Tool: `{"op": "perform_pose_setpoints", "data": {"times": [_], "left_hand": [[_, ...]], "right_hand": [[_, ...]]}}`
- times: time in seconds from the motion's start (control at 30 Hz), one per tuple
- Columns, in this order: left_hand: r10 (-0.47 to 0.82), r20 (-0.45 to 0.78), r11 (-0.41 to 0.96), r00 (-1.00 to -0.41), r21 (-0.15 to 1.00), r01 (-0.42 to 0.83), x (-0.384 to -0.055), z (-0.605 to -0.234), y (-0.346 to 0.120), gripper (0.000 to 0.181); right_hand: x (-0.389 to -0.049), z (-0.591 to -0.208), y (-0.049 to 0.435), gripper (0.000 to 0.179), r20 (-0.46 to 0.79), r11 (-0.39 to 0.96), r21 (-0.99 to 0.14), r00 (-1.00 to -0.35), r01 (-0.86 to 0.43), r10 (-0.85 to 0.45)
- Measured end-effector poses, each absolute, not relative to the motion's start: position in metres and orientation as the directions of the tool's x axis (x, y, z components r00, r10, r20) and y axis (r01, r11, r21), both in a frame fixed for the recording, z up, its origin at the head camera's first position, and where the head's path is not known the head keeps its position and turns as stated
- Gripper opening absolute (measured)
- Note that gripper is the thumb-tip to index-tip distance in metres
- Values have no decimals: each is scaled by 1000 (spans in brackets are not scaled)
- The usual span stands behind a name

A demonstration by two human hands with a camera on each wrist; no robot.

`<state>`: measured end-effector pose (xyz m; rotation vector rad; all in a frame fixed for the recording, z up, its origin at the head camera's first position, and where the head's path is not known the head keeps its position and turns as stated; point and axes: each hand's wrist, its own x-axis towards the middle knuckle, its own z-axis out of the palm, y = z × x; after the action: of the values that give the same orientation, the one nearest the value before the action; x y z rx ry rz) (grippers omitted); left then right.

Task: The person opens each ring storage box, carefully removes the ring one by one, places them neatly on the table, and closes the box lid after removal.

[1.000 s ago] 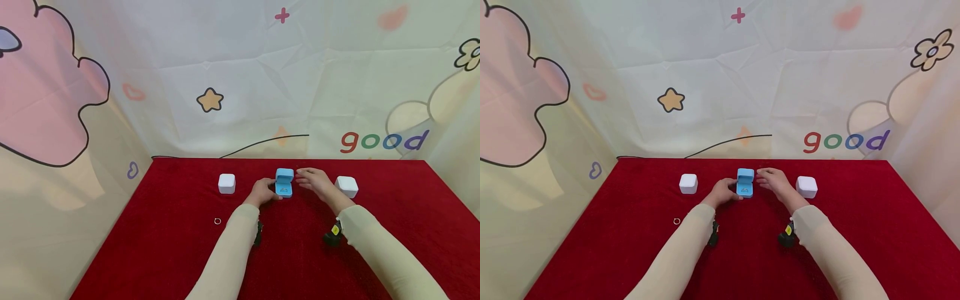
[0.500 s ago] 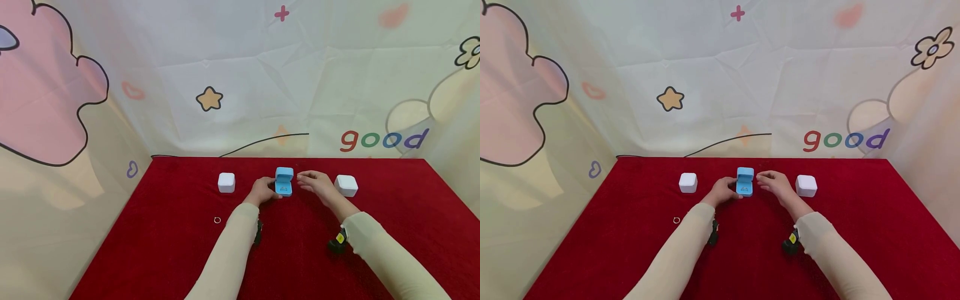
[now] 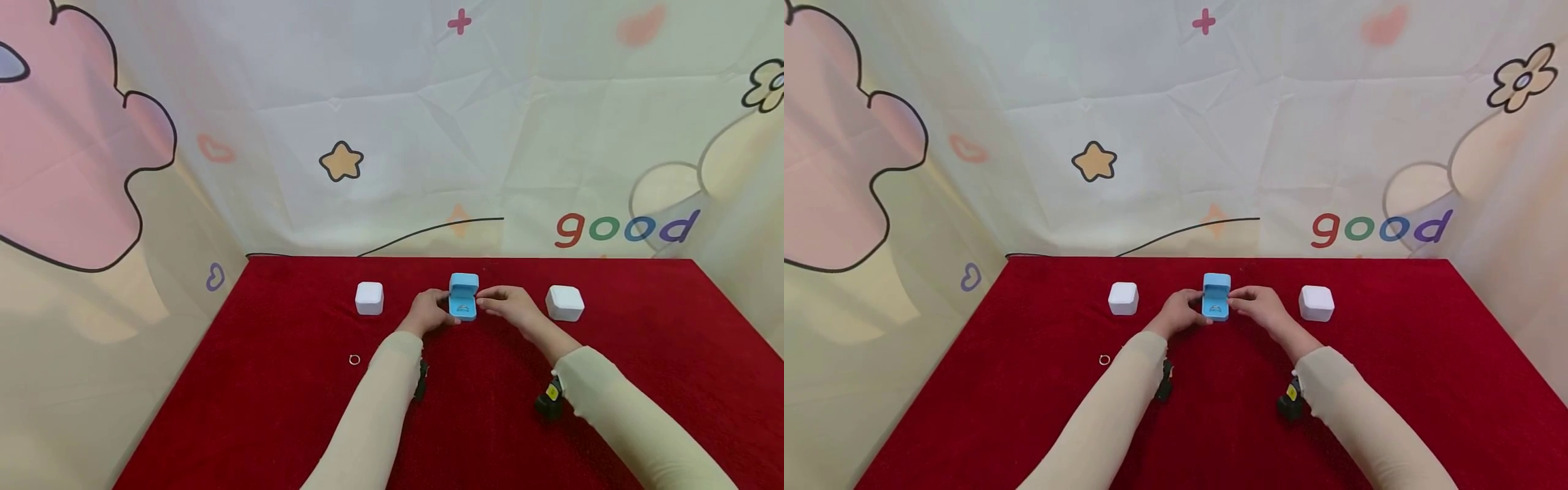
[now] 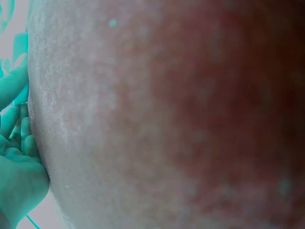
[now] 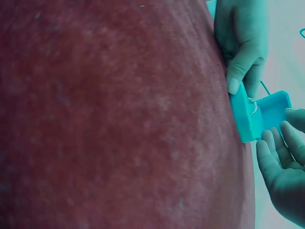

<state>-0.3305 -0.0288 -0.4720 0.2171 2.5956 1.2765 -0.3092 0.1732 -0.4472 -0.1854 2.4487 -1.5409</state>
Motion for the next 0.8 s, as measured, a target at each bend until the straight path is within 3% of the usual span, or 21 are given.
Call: {"op": "perform_pose_setpoints", "data": {"times": [0.4,0.8], "left_hand": [[245,-144,615,-959,788,39,-329,-471,-30,60],[244,-137,625,-960,779,48,-328,-468,-30,59]], "right_hand": [[-316,-459,167,38,-113,588,-807,-964,-53,-241],[-323,-458,161,30,-59,660,-736,-957,-151,-284]]}}
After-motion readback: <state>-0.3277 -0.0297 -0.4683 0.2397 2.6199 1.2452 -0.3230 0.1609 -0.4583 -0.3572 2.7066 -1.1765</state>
